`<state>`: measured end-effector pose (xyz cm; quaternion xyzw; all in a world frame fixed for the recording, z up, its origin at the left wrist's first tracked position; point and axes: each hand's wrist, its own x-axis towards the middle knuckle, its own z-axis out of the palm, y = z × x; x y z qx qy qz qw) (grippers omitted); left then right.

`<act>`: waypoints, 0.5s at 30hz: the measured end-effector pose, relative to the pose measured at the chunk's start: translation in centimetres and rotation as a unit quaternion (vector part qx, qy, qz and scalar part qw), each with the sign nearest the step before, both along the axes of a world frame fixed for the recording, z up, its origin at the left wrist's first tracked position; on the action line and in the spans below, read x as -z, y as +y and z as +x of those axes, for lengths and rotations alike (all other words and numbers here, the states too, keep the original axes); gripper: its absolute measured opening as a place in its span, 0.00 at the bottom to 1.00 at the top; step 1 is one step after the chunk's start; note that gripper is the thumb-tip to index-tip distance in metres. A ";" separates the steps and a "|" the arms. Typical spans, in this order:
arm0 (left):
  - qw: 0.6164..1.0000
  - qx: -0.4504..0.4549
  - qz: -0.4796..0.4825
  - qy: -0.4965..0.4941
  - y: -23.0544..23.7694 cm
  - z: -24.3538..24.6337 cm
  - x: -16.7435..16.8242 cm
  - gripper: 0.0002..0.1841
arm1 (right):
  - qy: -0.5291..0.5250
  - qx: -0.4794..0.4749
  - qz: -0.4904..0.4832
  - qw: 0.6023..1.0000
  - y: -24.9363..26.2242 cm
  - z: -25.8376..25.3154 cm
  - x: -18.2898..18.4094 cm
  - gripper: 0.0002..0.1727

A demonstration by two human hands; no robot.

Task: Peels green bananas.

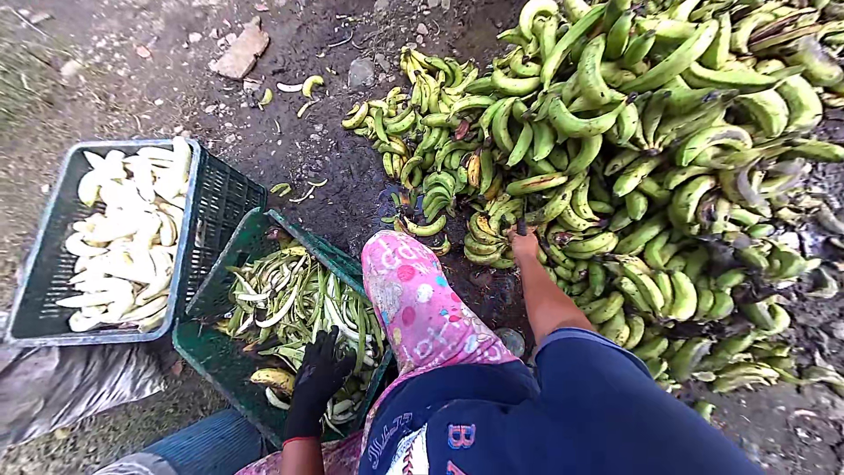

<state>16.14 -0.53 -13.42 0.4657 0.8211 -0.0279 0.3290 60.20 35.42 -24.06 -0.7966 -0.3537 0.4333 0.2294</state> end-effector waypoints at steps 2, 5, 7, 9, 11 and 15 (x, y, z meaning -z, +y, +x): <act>0.999 -0.025 0.020 -0.032 -0.6 0.4 -0.7 0.41 | -0.082 -0.152 -0.081 0.982 0.2 -0.9 0.1 0.26; 0.993 -0.088 0.040 -0.071 -1.5 1.6 -2.1 0.39 | -0.144 -0.286 -0.114 0.940 -1.5 -3.6 5.0 0.26; 0.983 -0.147 0.071 -0.082 -2.2 2.3 -2.2 0.35 | -0.112 -0.348 -0.172 0.915 -2.7 -6.7 4.3 0.28; 0.970 -0.209 0.097 -0.080 -3.0 3.2 -2.7 0.31 | -0.103 -0.388 -0.205 0.893 -3.5 -9.5 4.2 0.29; 0.962 -0.241 0.119 -0.048 -3.4 3.7 -3.7 0.30 | -0.104 -0.423 -0.218 0.873 -3.8 -12.1 5.2 0.29; 0.932 -0.301 0.198 -0.039 -4.3 3.4 -4.4 0.30 | -0.134 -0.454 -0.233 0.849 -3.6 -16.7 7.3 0.27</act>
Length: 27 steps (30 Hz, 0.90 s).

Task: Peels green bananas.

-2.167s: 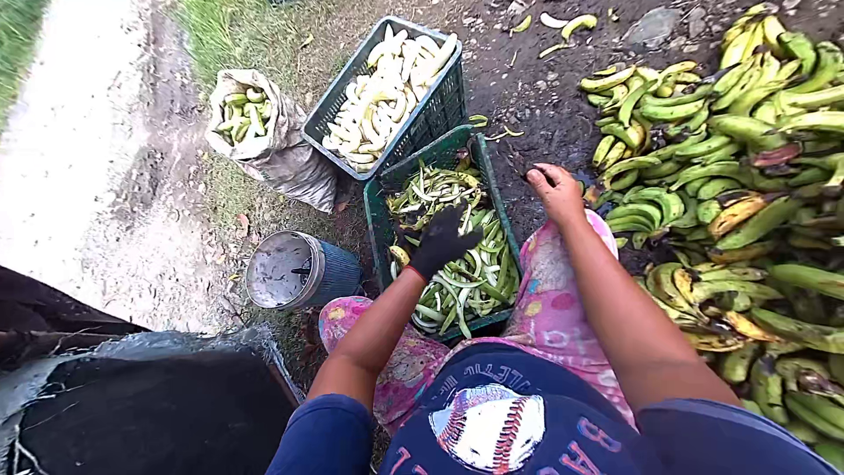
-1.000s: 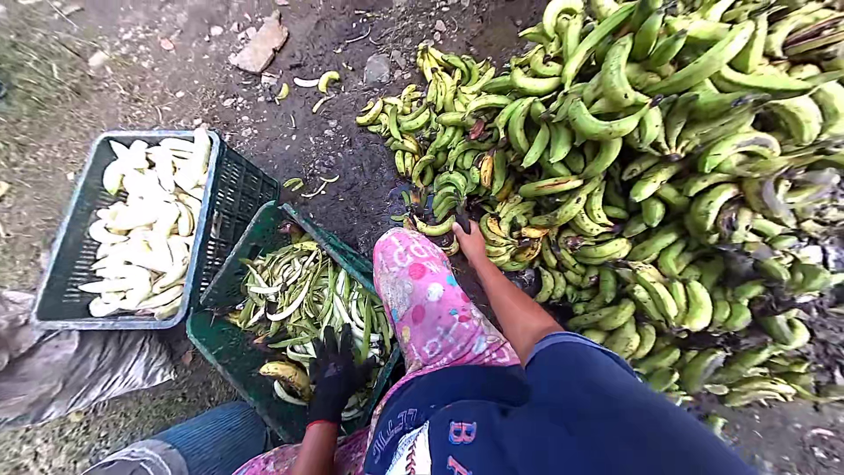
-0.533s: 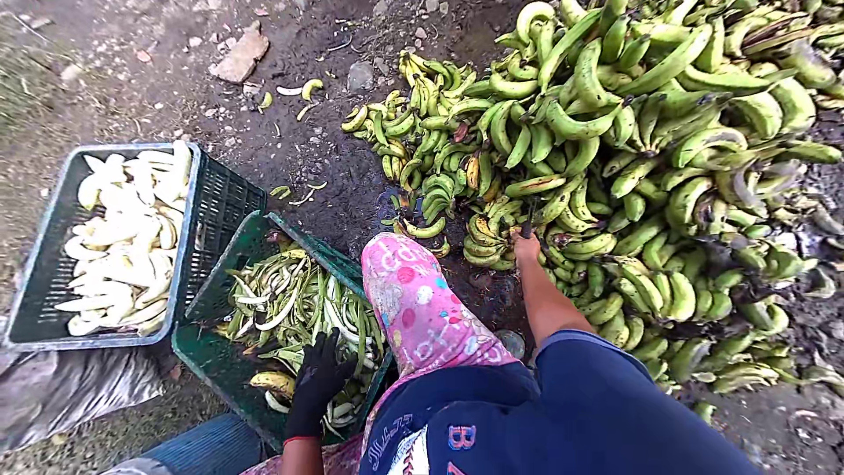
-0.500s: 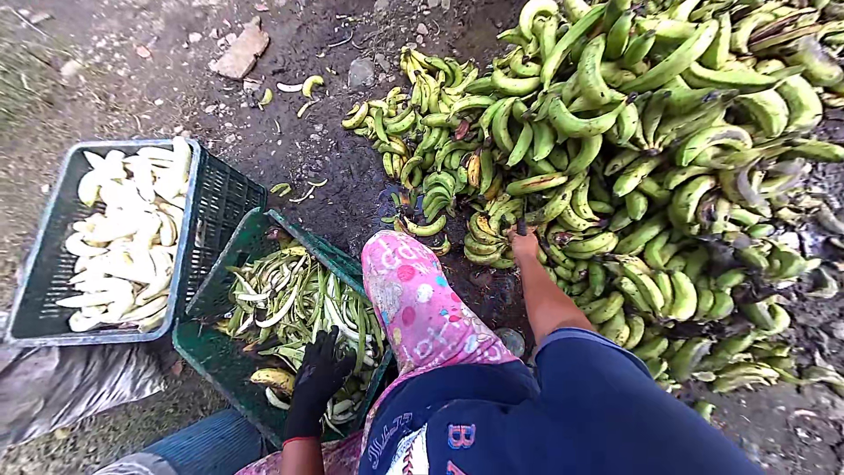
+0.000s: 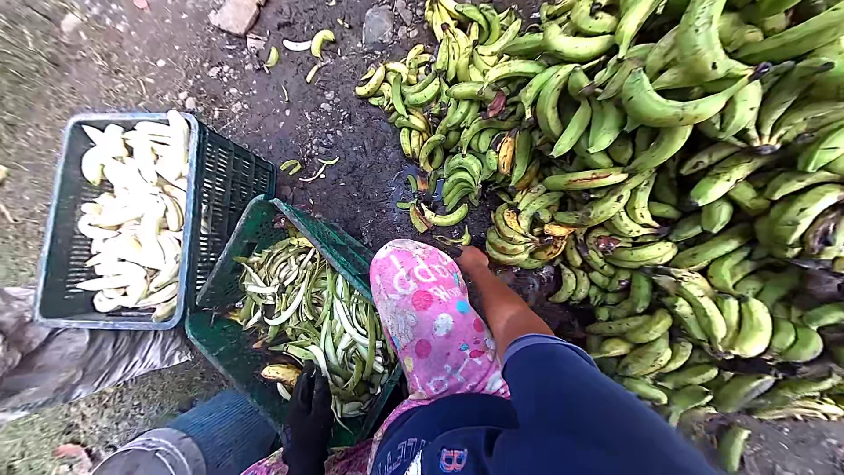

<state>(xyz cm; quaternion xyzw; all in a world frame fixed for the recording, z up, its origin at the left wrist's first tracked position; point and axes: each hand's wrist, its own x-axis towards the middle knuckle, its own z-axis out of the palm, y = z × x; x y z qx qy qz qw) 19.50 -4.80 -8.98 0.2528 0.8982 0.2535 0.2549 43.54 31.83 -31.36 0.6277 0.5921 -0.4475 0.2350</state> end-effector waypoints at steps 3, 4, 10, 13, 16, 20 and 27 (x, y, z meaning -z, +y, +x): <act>0.999 -0.028 -0.017 0.018 0.1 -0.6 -0.8 0.29 | -0.035 -0.023 0.013 0.999 0.7 -2.1 1.6 0.28; 0.999 -0.039 -0.019 0.023 0.2 -0.7 -0.8 0.29 | -0.040 -0.026 0.020 0.999 1.0 -2.6 2.2 0.28; 0.999 -0.033 -0.013 0.001 0.1 -0.6 0.9 0.32 | -0.069 -0.085 0.056 0.992 2.4 -3.7 5.8 0.30; 0.999 -0.025 -0.025 -0.020 0.2 -0.1 1.9 0.31 | -0.086 -0.129 0.071 0.985 2.6 -3.7 7.1 0.28; 0.999 -0.031 -0.016 -0.037 0.2 0.1 2.4 0.30 | -0.082 -0.159 0.058 0.982 3.2 -3.4 6.8 0.30; 0.998 -0.045 0.033 -0.028 -0.2 0.1 2.7 0.34 | -0.022 -0.069 0.028 0.997 5.0 -4.3 3.6 0.31; 0.990 -0.102 0.092 -0.043 1.2 -0.5 3.1 0.33 | 0.366 0.178 0.061 0.911 6.8 -11.8 -8.6 0.24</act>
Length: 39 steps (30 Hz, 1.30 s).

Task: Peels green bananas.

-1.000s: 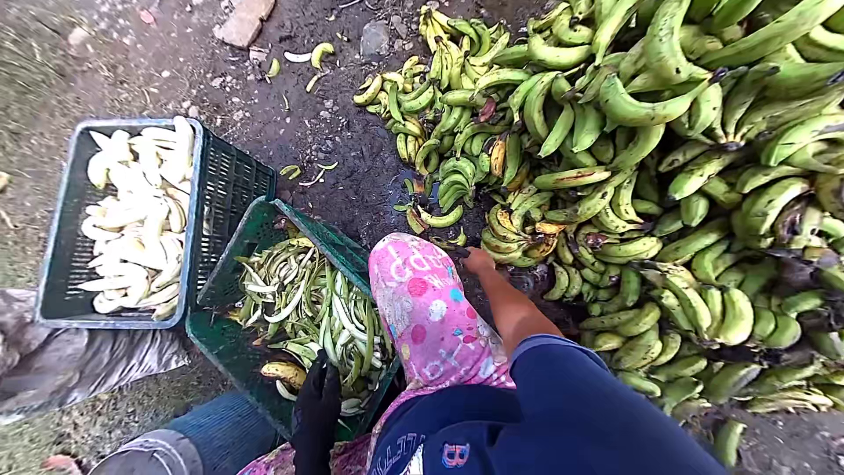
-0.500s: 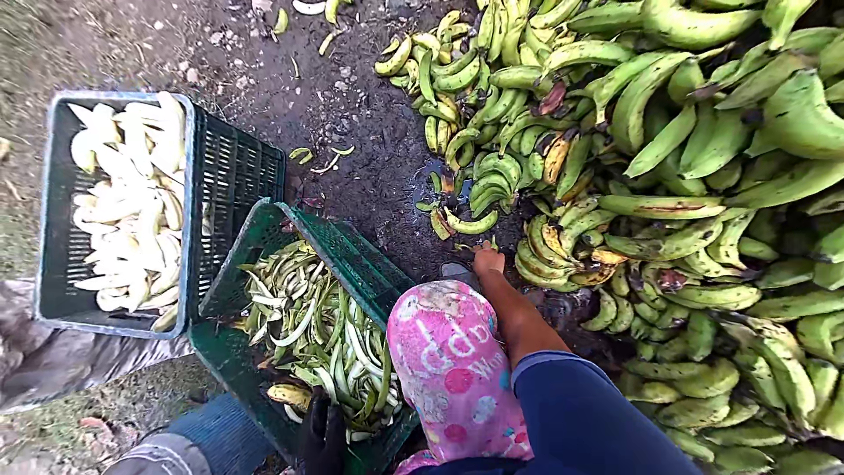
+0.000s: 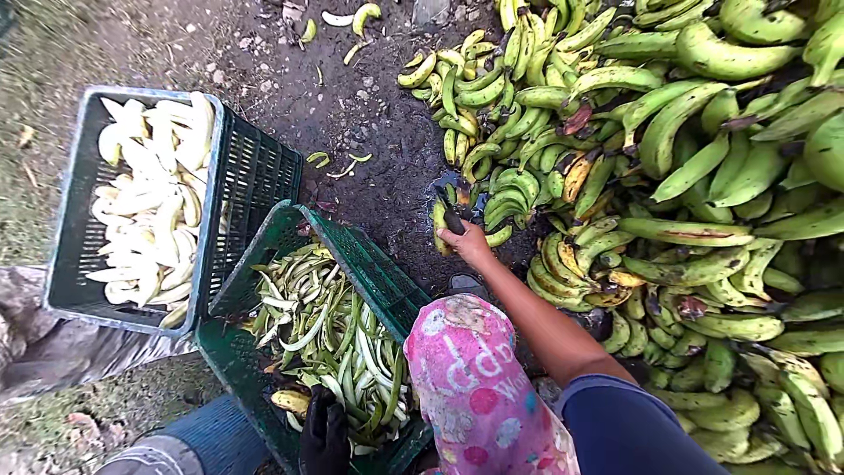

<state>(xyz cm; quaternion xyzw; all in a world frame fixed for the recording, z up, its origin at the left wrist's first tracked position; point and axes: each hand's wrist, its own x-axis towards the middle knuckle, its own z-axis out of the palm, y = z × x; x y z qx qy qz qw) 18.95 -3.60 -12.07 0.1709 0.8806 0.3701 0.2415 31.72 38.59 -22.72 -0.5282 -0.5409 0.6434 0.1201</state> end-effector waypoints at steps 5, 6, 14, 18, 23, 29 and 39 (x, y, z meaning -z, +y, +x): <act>0.992 -0.086 0.092 -0.005 2.2 -1.6 -0.1 0.37 | 0.286 -0.278 -0.078 0.914 -1.8 -2.6 -10.5 0.21; 0.985 -0.114 0.127 -0.008 2.8 -2.3 0.1 0.37 | 0.247 -0.273 -0.052 0.928 -1.1 -2.7 -9.5 0.21; 0.973 0.075 -0.158 0.150 4.6 -3.6 5.5 0.53 | -0.334 -0.102 0.033 0.936 7.8 -3.1 9.6 0.29; 0.941 0.145 -0.189 0.239 4.7 -2.3 7.2 0.50 | -0.427 -0.087 0.024 0.900 8.7 -4.3 11.4 0.36; 0.918 0.184 -0.188 0.298 4.2 -2.5 8.2 0.52 | -0.432 -0.074 0.026 0.898 8.9 -4.0 14.0 0.31; 0.917 0.183 -0.191 0.299 4.3 -2.5 8.4 0.52 | -0.395 -0.060 -0.002 0.917 9.7 -2.6 13.8 0.27; 0.922 0.179 -0.184 0.289 4.0 -2.3 8.8 0.51 | -0.101 0.126 -0.055 0.985 6.7 0.6 10.3 0.25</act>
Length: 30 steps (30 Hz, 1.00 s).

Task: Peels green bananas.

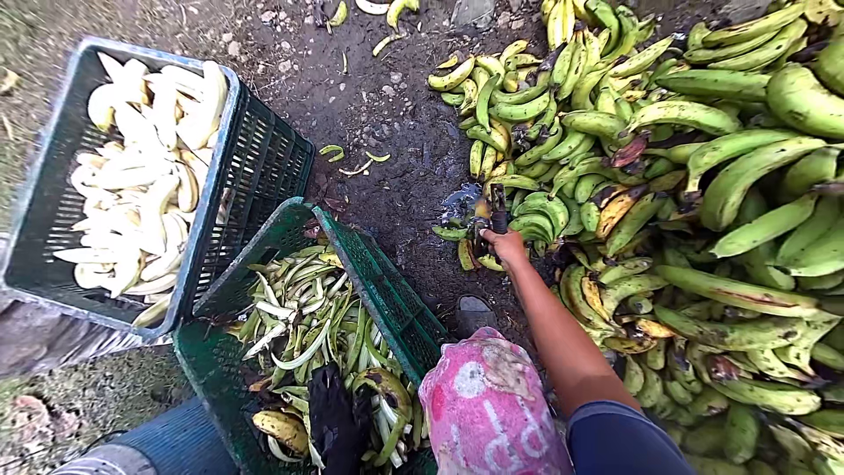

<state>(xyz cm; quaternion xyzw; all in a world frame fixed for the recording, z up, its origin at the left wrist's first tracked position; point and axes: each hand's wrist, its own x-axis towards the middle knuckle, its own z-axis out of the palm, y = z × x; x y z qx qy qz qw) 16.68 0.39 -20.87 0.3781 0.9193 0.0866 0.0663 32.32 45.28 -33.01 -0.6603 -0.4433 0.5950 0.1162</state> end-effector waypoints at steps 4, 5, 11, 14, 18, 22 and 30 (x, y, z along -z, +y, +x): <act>0.999 0.001 0.021 -0.032 -0.2 -0.2 -0.5 0.49 | 0.177 -0.010 0.064 0.982 -4.6 -4.6 -10.2 0.23; 0.997 -0.007 0.042 -0.057 -0.4 -0.3 -0.8 0.49 | 0.227 -0.039 0.093 0.969 -5.9 -5.9 -13.4 0.22; 0.982 -0.030 0.175 -0.067 -1.2 1.0 -1.9 0.50 | 0.348 -0.398 0.196 0.826 -8.9 -9.2 -21.8 0.46; 0.994 0.007 0.106 0.006 -0.6 2.6 -1.5 0.54 | 0.152 -0.382 0.168 0.896 -6.0 -8.2 -14.6 0.31; 0.999 0.012 -0.025 0.038 0.0 4.0 -0.6 0.54 | -0.198 -0.386 0.032 0.900 -1.1 -4.8 -2.9 0.25; 0.998 0.017 -0.044 0.044 -0.4 4.0 -0.3 0.54 | -0.284 -0.375 0.029 0.882 -0.1 -3.5 2.1 0.31; 0.997 0.014 -0.070 0.043 -0.5 4.3 -0.4 0.56 | -0.293 -0.370 -0.002 0.882 -0.2 -4.7 4.9 0.40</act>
